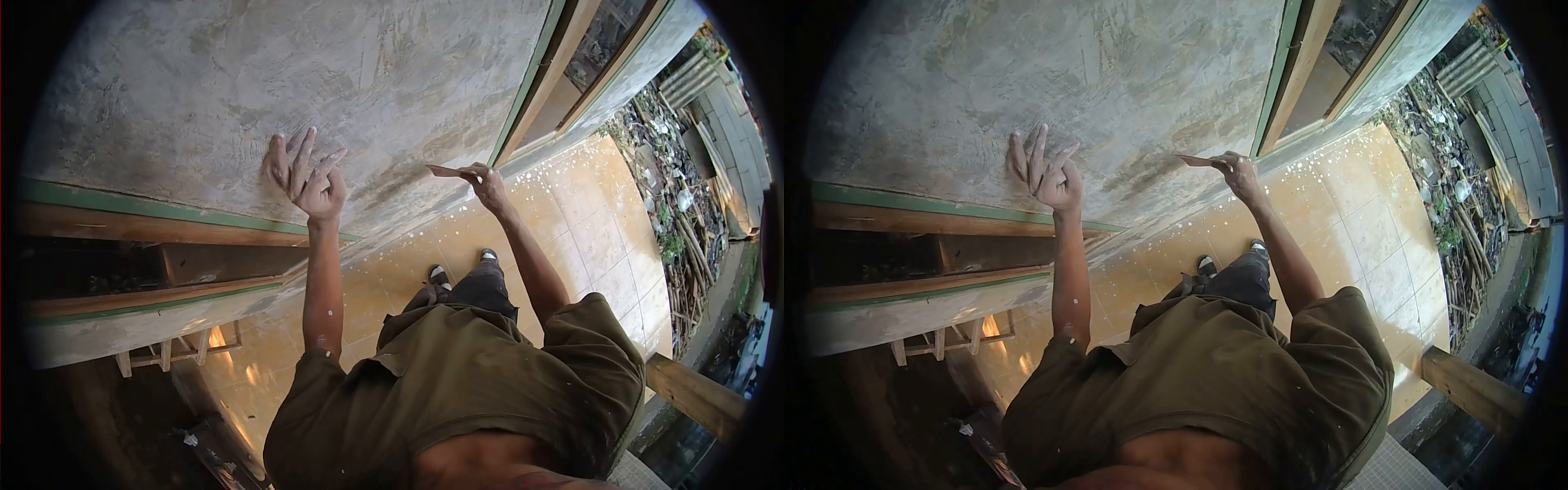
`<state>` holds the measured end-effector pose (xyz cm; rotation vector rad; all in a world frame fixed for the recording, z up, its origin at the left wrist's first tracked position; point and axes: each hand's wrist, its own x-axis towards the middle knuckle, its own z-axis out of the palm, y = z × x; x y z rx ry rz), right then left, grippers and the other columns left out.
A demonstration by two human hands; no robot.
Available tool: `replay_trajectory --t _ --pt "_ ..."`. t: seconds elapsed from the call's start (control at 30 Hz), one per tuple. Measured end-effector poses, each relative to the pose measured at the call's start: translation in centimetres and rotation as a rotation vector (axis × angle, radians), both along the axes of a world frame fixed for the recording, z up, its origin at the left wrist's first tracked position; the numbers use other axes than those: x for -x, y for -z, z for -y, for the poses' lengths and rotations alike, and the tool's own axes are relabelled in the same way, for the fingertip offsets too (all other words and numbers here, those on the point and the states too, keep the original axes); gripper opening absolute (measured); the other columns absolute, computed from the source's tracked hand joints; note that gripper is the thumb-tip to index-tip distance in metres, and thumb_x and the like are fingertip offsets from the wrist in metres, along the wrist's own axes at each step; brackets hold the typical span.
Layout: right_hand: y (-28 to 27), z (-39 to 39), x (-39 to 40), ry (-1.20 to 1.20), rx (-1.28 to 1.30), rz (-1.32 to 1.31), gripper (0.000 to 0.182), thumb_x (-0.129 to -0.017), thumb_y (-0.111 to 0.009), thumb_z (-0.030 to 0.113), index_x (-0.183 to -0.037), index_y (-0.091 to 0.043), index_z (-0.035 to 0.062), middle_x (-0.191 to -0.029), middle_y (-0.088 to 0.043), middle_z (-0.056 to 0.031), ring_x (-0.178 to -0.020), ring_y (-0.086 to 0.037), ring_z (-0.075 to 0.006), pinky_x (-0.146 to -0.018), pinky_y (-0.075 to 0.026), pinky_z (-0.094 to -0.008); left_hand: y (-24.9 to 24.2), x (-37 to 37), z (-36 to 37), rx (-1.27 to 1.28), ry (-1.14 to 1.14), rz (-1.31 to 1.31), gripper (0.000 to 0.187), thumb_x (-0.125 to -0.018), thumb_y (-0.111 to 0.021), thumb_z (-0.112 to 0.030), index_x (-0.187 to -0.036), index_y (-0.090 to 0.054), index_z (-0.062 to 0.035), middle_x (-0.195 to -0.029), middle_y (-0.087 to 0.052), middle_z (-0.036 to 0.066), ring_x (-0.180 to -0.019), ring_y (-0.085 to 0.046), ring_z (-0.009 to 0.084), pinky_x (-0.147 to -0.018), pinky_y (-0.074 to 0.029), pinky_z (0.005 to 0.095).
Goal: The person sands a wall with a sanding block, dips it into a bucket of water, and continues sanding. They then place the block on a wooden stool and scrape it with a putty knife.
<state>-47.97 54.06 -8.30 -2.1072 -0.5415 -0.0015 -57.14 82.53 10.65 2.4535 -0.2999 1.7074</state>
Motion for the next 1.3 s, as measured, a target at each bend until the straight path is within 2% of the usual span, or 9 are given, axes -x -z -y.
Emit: replay_trajectory --t 0.13,0.33,0.47,0.67,0.73,0.83,1.0,1.1,1.3 --pt "-0.6 -0.4 -3.3 0.078 0.171 0.248 0.014 -0.083 -0.062 0.019 -0.091 -0.069 0.0112 -0.081 -0.065 -0.011 -0.073 -0.063 -0.0315 -0.062 -0.049 -0.0373 0.7 -2.2 1.9 0.031 0.074 0.063 0.029 -0.07 -0.056 -0.006 -0.076 -0.07 -0.0302 -0.116 -0.063 0.001 -0.128 -0.038 0.0339 -0.106 -0.018 0.0466" --pt "1.3 0.5 -6.5 0.077 0.201 0.3 0.013 -0.081 -0.059 0.016 -0.087 -0.069 0.0109 -0.076 -0.064 -0.0154 -0.066 -0.062 -0.0351 -0.058 -0.05 -0.0419 1.5 -5.5 3.3 -0.039 -0.193 0.119 0.026 -0.072 -0.056 -0.011 -0.079 -0.07 -0.0314 -0.117 -0.062 0.001 -0.128 -0.038 0.0304 -0.107 -0.013 0.045" --pt "1.4 3.9 -8.7 0.22 0.303 0.208 0.02 -0.081 -0.056 0.021 -0.075 -0.066 0.0053 -0.065 -0.06 -0.0204 -0.063 -0.062 -0.0374 -0.056 -0.049 -0.0444 2.1 -5.9 3.1 -0.059 -0.239 0.172 0.024 -0.074 -0.055 -0.012 -0.079 -0.07 -0.0298 -0.116 -0.062 0.001 -0.128 -0.038 0.0294 -0.107 -0.012 0.0452" --pt "2.4 11.4 -9.0 0.365 0.381 0.105 0.024 -0.083 -0.056 0.025 -0.08 -0.067 0.004 -0.068 -0.06 -0.0234 -0.065 -0.061 -0.0394 -0.056 -0.048 -0.0464 1.9 -5.7 3.2 -0.044 -0.248 0.157 0.023 -0.078 -0.055 -0.012 -0.078 -0.07 -0.0291 -0.119 -0.06 0.002 -0.128 -0.038 0.0309 -0.107 -0.012 0.0469" --pt "4.2 12.6 -8.3 0.386 0.235 -0.005 0.027 -0.084 -0.057 0.028 -0.083 -0.067 0.0033 -0.069 -0.06 -0.0239 -0.066 -0.062 -0.0387 -0.058 -0.047 -0.045 1.7 -5.3 3.4 -0.037 -0.259 0.144 0.023 -0.078 -0.055 -0.012 -0.078 -0.07 -0.0291 -0.12 -0.059 0.002 -0.128 -0.037 0.0316 -0.107 -0.012 0.0477" --pt "4.6 10.9 -6.2 0.322 0.062 -0.228 0.03 -0.083 -0.06 0.031 -0.089 -0.067 0.0024 -0.068 -0.061 -0.0217 -0.063 -0.062 -0.0347 -0.058 -0.045 -0.0417 1.0 -4.2 4.1 -0.009 -0.229 0.061 0.025 -0.078 -0.055 -0.009 -0.078 -0.071 -0.0279 -0.123 -0.058 0.005 -0.129 -0.036 0.0328 -0.107 -0.014 0.0492" --pt "3.2 3.8 -3.0 0.256 -0.264 -0.331 0.034 -0.086 -0.058 0.031 -0.076 -0.061 -0.0007 -0.063 -0.059 -0.0198 -0.061 -0.061 -0.0323 -0.057 -0.044 -0.0397 0.8 -1.4 3.0 0.027 -0.269 0.01 0.024 -0.075 -0.055 -0.004 -0.081 -0.071 -0.0207 -0.125 -0.056 0.011 -0.13 -0.034 0.0356 -0.105 -0.021 0.0521" --pt "4.1 0.8 -2.5 0.357 -0.049 -0.366 0.031 -0.087 -0.055 0.029 -0.079 -0.061 -0.0005 -0.067 -0.059 -0.021 -0.066 -0.061 -0.0354 -0.06 -0.044 -0.0417 0.9 0.9 1.3 0.027 -0.305 -0.057 0.028 -0.076 -0.052 -0.002 -0.092 -0.07 -0.0164 -0.13 -0.051 0.014 -0.131 -0.031 0.0394 -0.105 -0.019 0.0542" --pt "4.3 -3.4 0.2 0.369 -0.039 -0.139 0.029 -0.091 -0.049 0.027 -0.082 -0.056 -0.0004 -0.074 -0.058 -0.0226 -0.07 -0.057 -0.0409 -0.061 -0.042 -0.0476 1.3 3.8 -1.5 0.011 -0.336 -0.232 0.038 -0.077 -0.051 -0.003 -0.108 -0.067 -0.0168 -0.136 -0.045 0.013 -0.132 -0.029 0.0394 -0.107 -0.018 0.0525"
